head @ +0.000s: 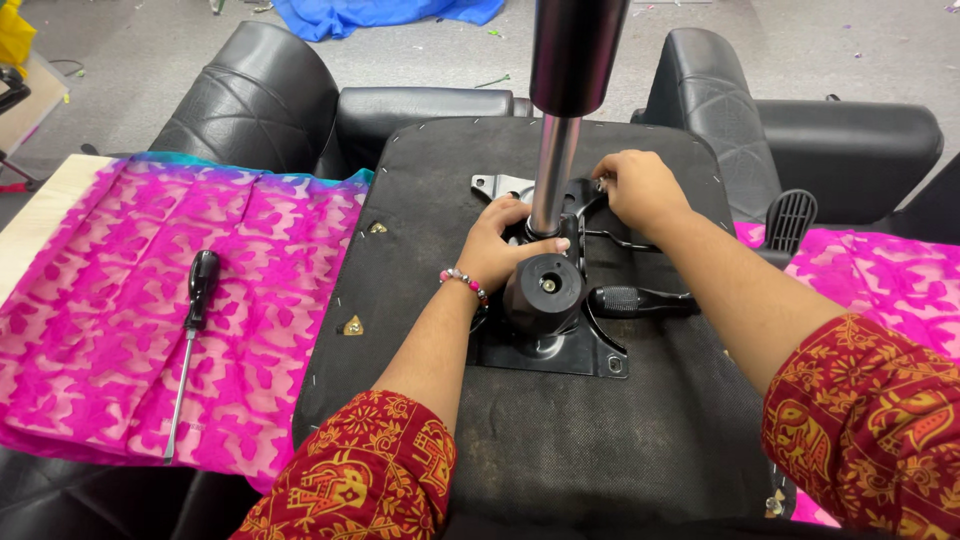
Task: The person uses a screwdriver to tighten screws on the underside of an office chair, securing the gas lift and base plate to the seat. The person works on multiple screw locations around the central mechanism.
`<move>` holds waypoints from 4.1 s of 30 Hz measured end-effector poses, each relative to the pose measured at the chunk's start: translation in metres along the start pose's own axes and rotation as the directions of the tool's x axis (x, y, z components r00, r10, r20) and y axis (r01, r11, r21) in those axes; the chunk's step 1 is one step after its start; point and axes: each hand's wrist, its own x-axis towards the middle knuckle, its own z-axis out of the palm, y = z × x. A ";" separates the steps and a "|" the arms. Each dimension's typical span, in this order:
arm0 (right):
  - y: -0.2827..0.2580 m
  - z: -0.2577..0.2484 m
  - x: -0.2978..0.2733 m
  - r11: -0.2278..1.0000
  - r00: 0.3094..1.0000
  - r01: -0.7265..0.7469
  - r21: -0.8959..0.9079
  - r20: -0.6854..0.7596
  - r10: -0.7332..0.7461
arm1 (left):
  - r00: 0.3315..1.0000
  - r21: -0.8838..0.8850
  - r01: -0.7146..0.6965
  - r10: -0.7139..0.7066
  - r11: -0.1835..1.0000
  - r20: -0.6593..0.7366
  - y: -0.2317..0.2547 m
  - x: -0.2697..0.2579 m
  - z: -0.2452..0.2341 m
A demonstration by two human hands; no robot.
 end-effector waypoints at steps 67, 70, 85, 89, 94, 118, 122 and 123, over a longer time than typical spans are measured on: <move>-0.018 -0.012 -0.002 0.980 0.978 -0.192 0.059 0.093 0.186 | 0.987 -0.621 -0.105 0.006 0.777 -0.159 0.110 0.041 0.009; -0.017 -0.012 -0.002 0.975 0.971 -0.218 0.036 0.107 0.213 | 0.987 -0.631 -0.115 0.016 0.767 -0.161 0.110 0.041 0.009; 0.003 0.002 0.001 0.988 0.988 -0.152 0.034 0.040 0.151 | 1.000 -0.551 -0.006 0.008 0.835 0.001 0.073 0.048 0.000; -0.003 -0.004 0.001 0.987 0.986 -0.161 -0.016 0.051 0.162 | 0.991 -0.393 0.084 -0.037 0.916 0.125 0.035 0.032 0.008; -0.017 -0.015 0.002 0.952 0.947 -0.296 -0.071 0.111 0.303 | 0.981 -0.173 0.170 -0.152 0.970 0.117 0.019 0.032 0.017; -0.077 -0.069 -0.126 0.980 0.988 0.112 0.163 -0.127 -0.092 | 0.995 -0.226 0.094 -0.083 0.970 0.055 0.022 0.024 0.019; -0.098 -0.073 -0.175 0.977 0.992 0.120 0.174 -0.046 -0.114 | 0.991 -0.219 0.134 -0.125 0.967 0.053 0.025 0.022 0.018; -0.099 -0.073 -0.182 0.977 0.991 0.127 0.173 -0.051 -0.120 | 0.988 -0.208 0.154 -0.146 0.966 0.053 0.026 0.022 0.018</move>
